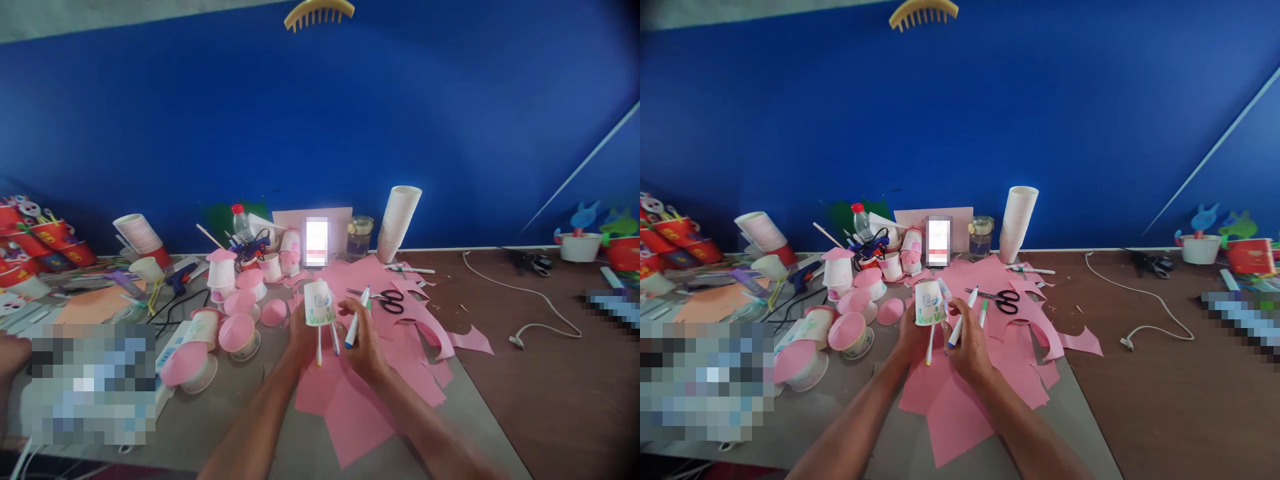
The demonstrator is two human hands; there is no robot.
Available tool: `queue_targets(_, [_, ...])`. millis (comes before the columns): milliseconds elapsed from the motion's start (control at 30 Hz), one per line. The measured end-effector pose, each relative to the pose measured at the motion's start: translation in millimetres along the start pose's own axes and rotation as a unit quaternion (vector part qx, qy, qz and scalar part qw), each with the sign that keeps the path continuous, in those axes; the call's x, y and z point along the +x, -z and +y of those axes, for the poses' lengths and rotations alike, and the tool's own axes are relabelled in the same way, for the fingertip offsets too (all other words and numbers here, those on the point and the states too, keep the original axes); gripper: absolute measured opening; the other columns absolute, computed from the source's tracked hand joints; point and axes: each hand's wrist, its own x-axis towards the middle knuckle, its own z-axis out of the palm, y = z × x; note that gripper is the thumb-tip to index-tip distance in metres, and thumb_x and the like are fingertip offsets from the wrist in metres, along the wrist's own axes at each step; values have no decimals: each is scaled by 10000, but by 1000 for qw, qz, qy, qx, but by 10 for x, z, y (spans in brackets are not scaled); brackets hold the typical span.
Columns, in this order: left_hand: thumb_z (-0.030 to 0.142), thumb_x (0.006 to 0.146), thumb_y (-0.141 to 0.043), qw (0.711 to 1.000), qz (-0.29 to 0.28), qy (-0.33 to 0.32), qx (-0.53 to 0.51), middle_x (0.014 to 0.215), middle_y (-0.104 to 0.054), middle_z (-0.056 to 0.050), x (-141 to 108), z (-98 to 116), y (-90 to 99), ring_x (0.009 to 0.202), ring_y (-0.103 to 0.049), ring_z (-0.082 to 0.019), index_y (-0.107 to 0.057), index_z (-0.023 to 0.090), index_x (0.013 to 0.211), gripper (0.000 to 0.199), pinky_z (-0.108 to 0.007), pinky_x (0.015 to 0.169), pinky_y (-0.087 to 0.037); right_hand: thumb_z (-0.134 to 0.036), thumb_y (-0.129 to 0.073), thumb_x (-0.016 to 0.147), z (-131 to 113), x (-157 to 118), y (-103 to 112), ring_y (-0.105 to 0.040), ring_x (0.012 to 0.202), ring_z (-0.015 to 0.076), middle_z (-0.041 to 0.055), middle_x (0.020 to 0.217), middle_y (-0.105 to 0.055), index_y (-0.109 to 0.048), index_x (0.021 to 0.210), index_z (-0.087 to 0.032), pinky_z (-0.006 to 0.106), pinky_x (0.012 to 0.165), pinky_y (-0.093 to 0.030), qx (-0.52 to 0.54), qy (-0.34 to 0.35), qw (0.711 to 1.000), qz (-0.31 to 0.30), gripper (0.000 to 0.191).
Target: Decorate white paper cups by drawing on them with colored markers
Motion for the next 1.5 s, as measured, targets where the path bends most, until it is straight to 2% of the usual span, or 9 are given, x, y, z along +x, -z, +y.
queue_targets(100, [173,655,-674,1000,-6,3,-11,734,-692,-29,-21,34,-15,671,-596,-177,-680,175,776,121,-270,601,-460,-169,-556,907,1,-2,-5,-664,915,220,119,1100,-638,-475,1281,-218,383,791,-585,0,3,1000,-9,386])
queue_targets(233, [177,659,-675,1000,3,8,-13,708,-673,-18,-21,43,-12,647,-570,-160,-661,178,738,81,-261,590,-451,-195,-530,940,-78,4,57,-648,945,229,98,1027,-643,-491,1267,-222,410,847,-561,4,31,999,14,331])
queue_targets(367, [225,702,-636,1000,12,2,8,657,-644,-16,13,10,4,604,-535,-147,-640,171,683,58,-259,565,-434,-279,-449,1003,-179,12,141,-630,808,205,50,874,-635,-452,1358,-227,414,811,-553,45,51,998,6,359])
queue_targets(467, [220,684,-649,1000,15,-4,23,622,-618,-6,36,8,17,578,-514,-141,-626,172,648,65,-257,549,-421,-336,-408,1018,-231,41,185,-617,739,200,41,825,-643,-526,1330,-233,446,823,-541,68,97,993,-20,349])
queue_targets(567, [220,671,-655,1000,17,0,26,578,-582,3,46,26,23,549,-492,-134,-589,176,588,115,-260,538,-414,-286,-459,991,-257,73,204,-645,789,218,61,868,-687,-609,1261,-241,459,850,-533,55,135,989,-22,312])
queue_targets(700, [236,628,-686,999,24,-4,33,581,-588,3,66,-6,31,549,-482,-131,-590,175,576,125,-259,531,-409,-168,-494,937,-257,82,189,-665,778,214,53,863,-719,-618,1248,-254,468,859,-548,48,157,986,-11,346])
queue_targets(800, [260,626,-687,999,22,-14,35,594,-593,4,87,-78,45,559,-483,-133,-602,179,612,118,-255,527,-405,-128,-503,909,-252,77,174,-656,719,200,40,825,-720,-631,1216,-253,470,840,-557,47,157,986,-15,355])
queue_targets(967, [302,665,-647,999,11,-26,41,602,-578,6,106,-156,70,561,-480,-132,-603,172,655,138,-253,527,-403,-100,-513,894,-252,89,174,-658,738,200,38,842,-734,-641,1192,-252,446,817,-558,37,151,988,-19,358])
queue_targets(1500, [270,649,-614,998,4,-28,52,599,-579,2,70,-76,48,565,-479,-139,-572,185,644,95,-264,536,-386,-104,-511,897,-220,89,165,-668,796,218,54,870,-733,-630,1172,-248,435,791,-556,21,145,989,-27,333])
